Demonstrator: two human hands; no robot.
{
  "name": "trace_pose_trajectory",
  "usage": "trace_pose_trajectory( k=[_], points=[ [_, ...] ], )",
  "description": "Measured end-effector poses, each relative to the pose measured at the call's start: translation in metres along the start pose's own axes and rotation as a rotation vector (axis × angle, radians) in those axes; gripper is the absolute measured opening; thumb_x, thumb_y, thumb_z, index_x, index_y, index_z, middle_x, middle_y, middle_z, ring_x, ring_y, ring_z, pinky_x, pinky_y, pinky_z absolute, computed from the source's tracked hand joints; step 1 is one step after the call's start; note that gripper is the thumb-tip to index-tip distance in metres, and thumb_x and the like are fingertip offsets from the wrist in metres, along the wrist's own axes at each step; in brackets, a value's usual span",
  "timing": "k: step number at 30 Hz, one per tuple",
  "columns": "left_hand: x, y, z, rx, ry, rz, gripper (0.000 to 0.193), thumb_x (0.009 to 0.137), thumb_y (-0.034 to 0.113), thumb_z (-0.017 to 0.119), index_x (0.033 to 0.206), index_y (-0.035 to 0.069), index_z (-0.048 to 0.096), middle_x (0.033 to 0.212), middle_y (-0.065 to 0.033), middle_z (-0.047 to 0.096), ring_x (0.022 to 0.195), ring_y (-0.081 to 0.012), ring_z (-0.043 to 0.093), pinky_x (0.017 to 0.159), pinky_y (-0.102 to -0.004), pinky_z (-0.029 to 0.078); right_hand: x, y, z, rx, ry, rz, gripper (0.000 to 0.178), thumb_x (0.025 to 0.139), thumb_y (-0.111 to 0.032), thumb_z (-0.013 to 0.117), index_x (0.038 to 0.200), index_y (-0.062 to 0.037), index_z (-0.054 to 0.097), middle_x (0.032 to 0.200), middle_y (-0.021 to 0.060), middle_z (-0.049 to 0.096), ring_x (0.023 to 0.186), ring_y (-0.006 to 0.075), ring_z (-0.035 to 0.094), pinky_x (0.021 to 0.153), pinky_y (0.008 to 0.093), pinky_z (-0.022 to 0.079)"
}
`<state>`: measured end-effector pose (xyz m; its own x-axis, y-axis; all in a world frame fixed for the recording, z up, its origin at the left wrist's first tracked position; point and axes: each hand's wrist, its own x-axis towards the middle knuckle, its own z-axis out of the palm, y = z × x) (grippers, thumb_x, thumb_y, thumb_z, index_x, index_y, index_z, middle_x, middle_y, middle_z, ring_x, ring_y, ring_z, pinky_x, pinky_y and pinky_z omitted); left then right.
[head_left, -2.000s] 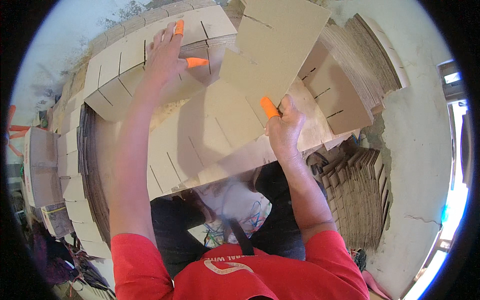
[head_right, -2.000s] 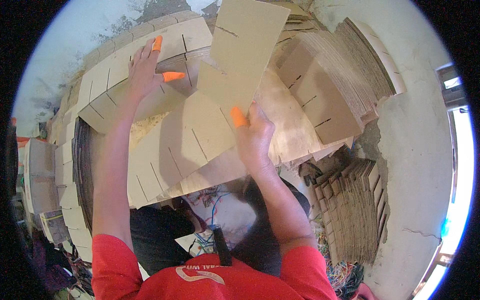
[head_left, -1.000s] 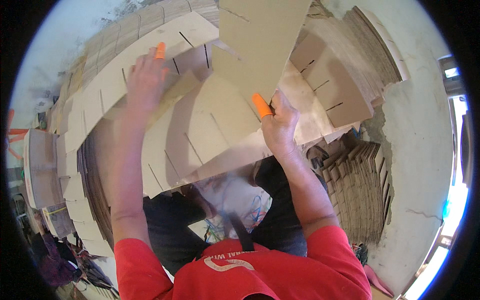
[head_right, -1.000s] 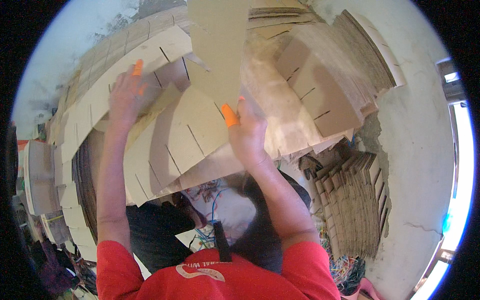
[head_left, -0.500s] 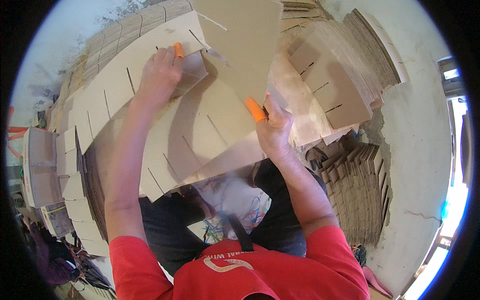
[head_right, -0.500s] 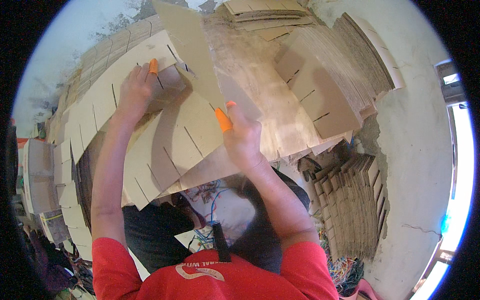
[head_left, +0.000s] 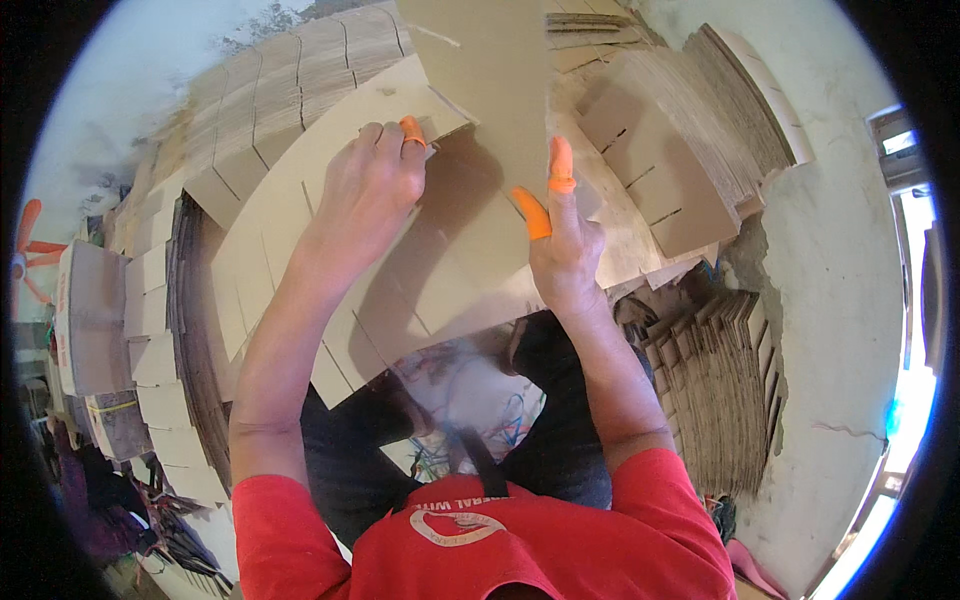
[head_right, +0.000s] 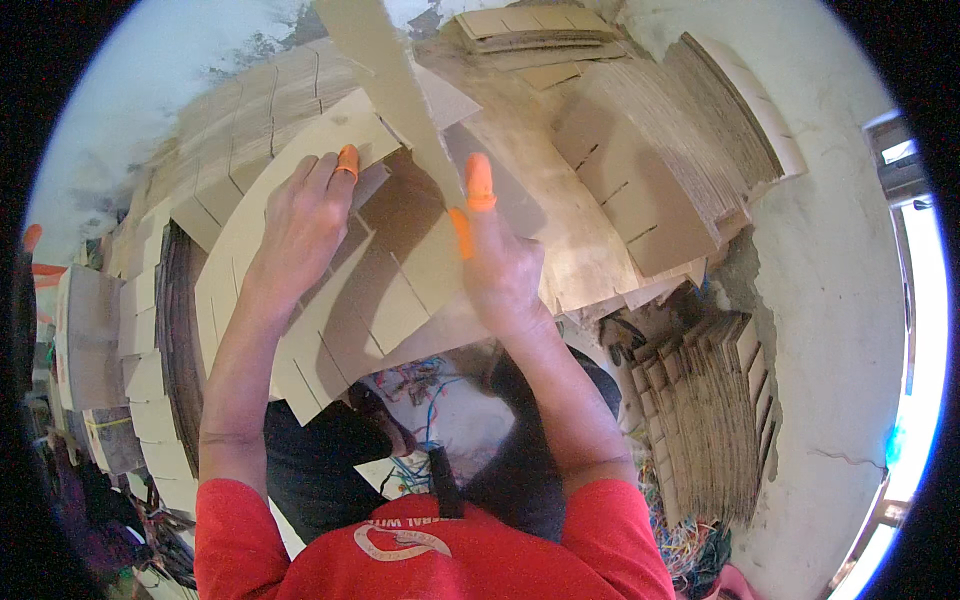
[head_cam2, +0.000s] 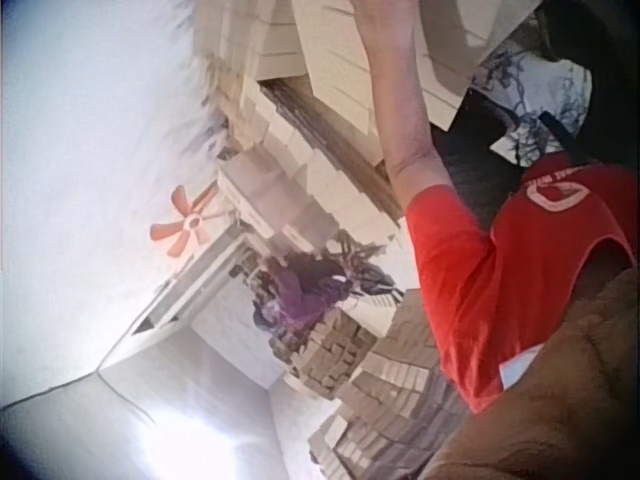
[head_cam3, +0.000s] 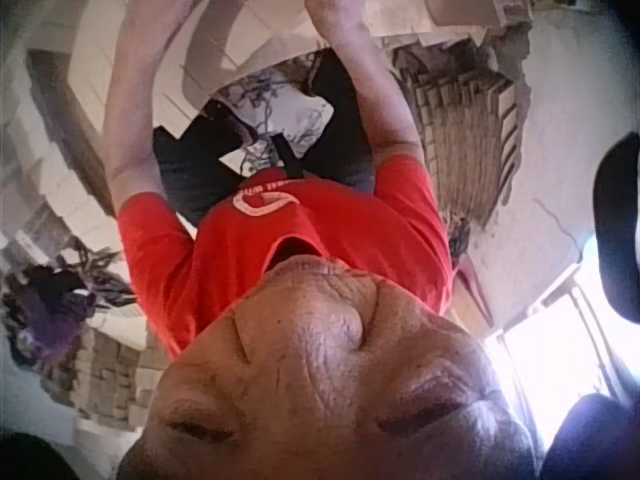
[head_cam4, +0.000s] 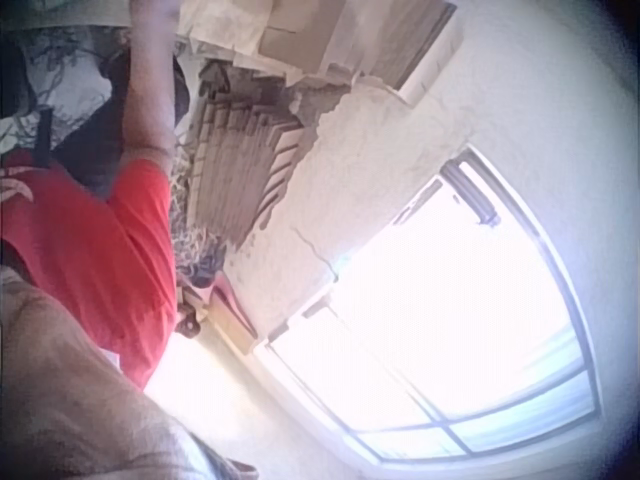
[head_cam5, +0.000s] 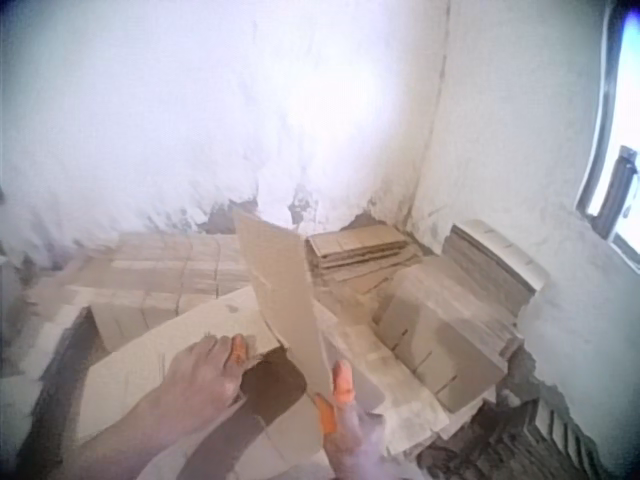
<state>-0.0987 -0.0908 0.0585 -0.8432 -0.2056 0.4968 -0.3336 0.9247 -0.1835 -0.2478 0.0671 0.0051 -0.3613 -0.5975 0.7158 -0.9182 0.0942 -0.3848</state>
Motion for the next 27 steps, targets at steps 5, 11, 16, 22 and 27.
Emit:
trace_pose_trajectory(
  k=[5,11,16,22,27],
  points=[
    [0.004,0.008,-0.011,-0.072,-0.05,-0.014,0.021,0.072,0.003,0.062,0.092,-0.005,0.062,0.086,-0.0148,0.06,0.085,-0.026,0.061,0.067,-0.0345,0.055,-0.005,0.0,-0.002,0.039,0.018,-0.086,0.074,0.082,0.004,0.071,0.148,-0.0092,0.039,0.09,0.0159,0.068,0.071,0.0245,0.066,0.056,0.0342,0.052],
    [-0.006,0.055,-0.036,-0.27,-0.024,0.122,0.032,0.075,0.005,0.059,0.104,-0.008,0.061,0.09,-0.0139,0.06,0.087,-0.0271,0.061,0.069,-0.0352,0.055,0.002,-0.012,-0.022,-0.167,-0.174,0.042,0.068,0.081,0.004,0.065,0.144,-0.0095,0.043,0.079,0.015,0.065,0.065,0.0336,0.063,0.054,0.0386,0.049],
    [0.004,0.025,-0.038,-0.938,-0.335,-0.47,0.041,0.077,0.032,0.08,0.096,-0.003,0.07,0.071,-0.0187,0.066,0.069,-0.0285,0.066,0.063,-0.0369,0.05,0.013,-0.011,-0.033,-0.297,-0.344,0.041,0.052,0.082,-0.001,0.061,0.132,-0.0108,0.049,0.069,0.0137,0.061,0.059,0.0347,0.06,0.05,0.0431,0.045],
    [0.024,-0.077,0.042,-0.37,-0.236,-0.34,0.046,0.075,0.025,0.082,0.108,-0.001,0.064,0.089,-0.0163,0.068,0.091,-0.0283,0.065,0.075,-0.0364,0.052,0.011,-0.014,-0.032,-0.281,-0.463,0.0,0.048,0.078,0.002,0.055,0.125,-0.0018,0.044,0.068,0.0165,0.062,0.059,0.0355,0.064,0.049,0.0434,0.049],
    [0.024,-0.081,0.117,0.013,-0.138,-0.297,0.042,0.08,0.012,0.072,0.117,0.004,0.053,0.104,-0.014,0.063,0.112,-0.0309,0.054,0.091,-0.0452,0.044,0.005,-0.012,-0.033,-0.211,-0.398,-0.009,0.051,0.078,0.001,0.056,0.128,-0.0043,0.044,0.07,0.0165,0.062,0.06,0.0361,0.064,0.048,0.0451,0.049]
  ],
)
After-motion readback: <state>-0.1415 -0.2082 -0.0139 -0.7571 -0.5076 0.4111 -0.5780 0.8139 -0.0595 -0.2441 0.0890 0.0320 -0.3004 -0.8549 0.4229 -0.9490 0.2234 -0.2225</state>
